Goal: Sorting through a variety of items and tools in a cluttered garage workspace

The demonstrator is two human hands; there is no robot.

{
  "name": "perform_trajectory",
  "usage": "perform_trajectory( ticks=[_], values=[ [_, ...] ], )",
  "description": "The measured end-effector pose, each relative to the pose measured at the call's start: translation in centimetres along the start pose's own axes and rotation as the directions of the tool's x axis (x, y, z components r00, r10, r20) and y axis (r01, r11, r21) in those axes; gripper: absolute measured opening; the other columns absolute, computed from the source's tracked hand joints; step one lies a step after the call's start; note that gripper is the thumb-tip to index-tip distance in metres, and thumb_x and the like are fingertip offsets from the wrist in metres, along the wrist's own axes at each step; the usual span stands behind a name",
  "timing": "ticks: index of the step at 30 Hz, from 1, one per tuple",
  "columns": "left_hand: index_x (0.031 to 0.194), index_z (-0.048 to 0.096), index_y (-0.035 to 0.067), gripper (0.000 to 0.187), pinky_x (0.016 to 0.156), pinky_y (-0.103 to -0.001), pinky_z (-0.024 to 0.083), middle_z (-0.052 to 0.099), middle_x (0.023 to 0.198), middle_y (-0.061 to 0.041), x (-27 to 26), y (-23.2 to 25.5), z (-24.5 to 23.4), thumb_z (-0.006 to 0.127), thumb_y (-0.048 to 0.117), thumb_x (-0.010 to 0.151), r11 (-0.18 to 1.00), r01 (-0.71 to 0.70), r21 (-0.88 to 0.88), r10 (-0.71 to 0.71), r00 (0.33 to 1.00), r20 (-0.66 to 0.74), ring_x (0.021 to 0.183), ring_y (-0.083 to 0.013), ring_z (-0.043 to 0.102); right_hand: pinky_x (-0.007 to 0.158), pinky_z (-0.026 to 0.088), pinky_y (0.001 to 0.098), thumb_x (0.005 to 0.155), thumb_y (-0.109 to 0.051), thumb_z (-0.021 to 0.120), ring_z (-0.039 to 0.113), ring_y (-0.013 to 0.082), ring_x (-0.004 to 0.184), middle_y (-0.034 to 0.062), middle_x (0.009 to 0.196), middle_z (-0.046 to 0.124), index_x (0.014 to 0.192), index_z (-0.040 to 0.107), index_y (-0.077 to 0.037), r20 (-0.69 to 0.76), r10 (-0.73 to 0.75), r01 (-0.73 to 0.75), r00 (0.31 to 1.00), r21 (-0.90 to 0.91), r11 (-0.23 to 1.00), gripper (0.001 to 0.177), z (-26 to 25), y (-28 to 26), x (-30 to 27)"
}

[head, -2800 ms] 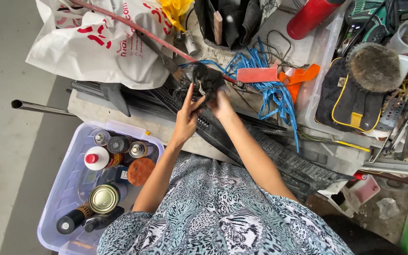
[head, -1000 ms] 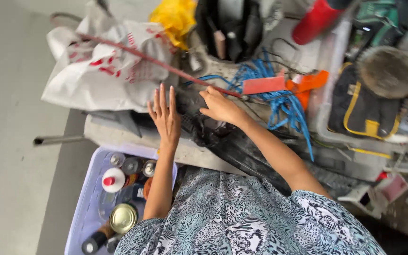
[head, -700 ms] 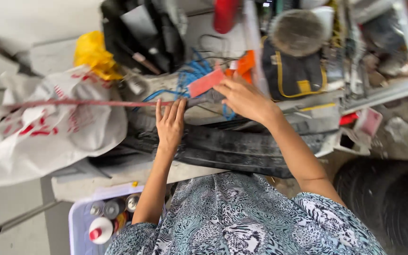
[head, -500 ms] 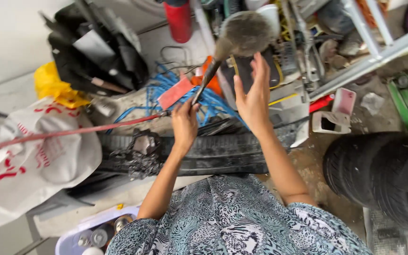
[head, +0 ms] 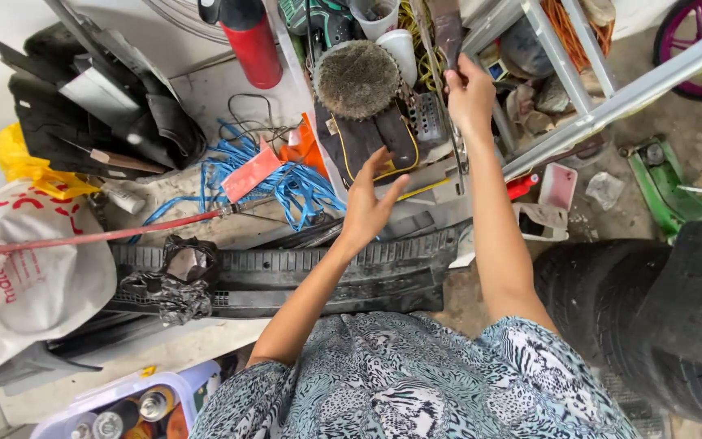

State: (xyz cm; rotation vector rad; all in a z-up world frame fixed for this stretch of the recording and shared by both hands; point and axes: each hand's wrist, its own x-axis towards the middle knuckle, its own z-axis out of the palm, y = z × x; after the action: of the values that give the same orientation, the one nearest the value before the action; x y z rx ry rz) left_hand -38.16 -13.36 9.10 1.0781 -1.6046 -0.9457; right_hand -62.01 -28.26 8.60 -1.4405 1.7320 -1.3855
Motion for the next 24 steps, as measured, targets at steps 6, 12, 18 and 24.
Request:
perform_trajectory(
  ticks=[6, 12, 18, 24],
  values=[
    [0.136, 0.056, -0.001, 0.05, 0.102, -0.037, 0.052, 0.07, 0.128, -0.015, -3.1, -4.4, -2.2, 0.074, 0.021, 0.095, 0.988, 0.153, 0.03, -0.146, 0.974, -0.171, 0.116, -0.026, 0.069, 0.087, 0.049, 0.0514, 0.095, -0.005, 0.067, 0.061, 0.0455, 0.101, 0.0265, 0.103, 0.066, 0.125, 0.071, -0.002, 0.177, -0.287, 0.337, 0.941, -0.545, 0.768, 0.031, 3.3, 10.7, 3.8],
    [0.129, 0.059, 0.004, 0.04, 0.088, -0.035, 0.052, 0.072, 0.125, -0.01, -5.3, -6.8, -6.3, 0.073, 0.018, 0.094, 0.944, 0.329, -0.013, -0.318, 0.901, -0.293, 0.113, -0.0198, 0.069, 0.096, 0.044, 0.047, 0.098, -0.007, 0.067, 0.05, 0.0409, 0.11, 0.0264, 0.117, 0.05, 0.135, 0.059, 0.009, 0.19, -0.386, 0.424, 0.903, -0.543, 0.725, 0.042, 1.5, 5.2, 2.0],
    [0.129, 0.06, 0.004, 0.039, 0.09, -0.035, 0.053, 0.072, 0.124, -0.009, -7.7, -11.2, -11.2, 0.074, 0.017, 0.096, 0.933, 0.357, -0.046, -0.341, 0.834, -0.434, 0.112, -0.0191, 0.069, 0.086, 0.048, 0.0419, 0.105, -0.005, 0.062, 0.06, 0.0308, 0.095, 0.0128, 0.103, 0.06, 0.115, 0.071, -0.004, 0.146, -0.472, 0.492, 0.869, -0.17, 0.854, 0.014, 6.6, -14.6, -10.5],
    [0.129, 0.059, 0.002, 0.038, 0.082, -0.031, 0.058, 0.069, 0.127, -0.01, -9.3, -13.4, -14.7, 0.072, 0.015, 0.096, 0.928, 0.359, -0.105, -0.361, 0.787, -0.5, 0.112, -0.0184, 0.068, 0.108, 0.039, 0.052, 0.09, -0.047, 0.084, 0.043, 0.0515, 0.133, 0.0411, 0.143, 0.044, 0.151, 0.025, 0.009, 0.552, -0.453, 0.588, 0.7, -0.086, 0.804, 0.102, 23.2, -3.2, -19.0]
  ],
)
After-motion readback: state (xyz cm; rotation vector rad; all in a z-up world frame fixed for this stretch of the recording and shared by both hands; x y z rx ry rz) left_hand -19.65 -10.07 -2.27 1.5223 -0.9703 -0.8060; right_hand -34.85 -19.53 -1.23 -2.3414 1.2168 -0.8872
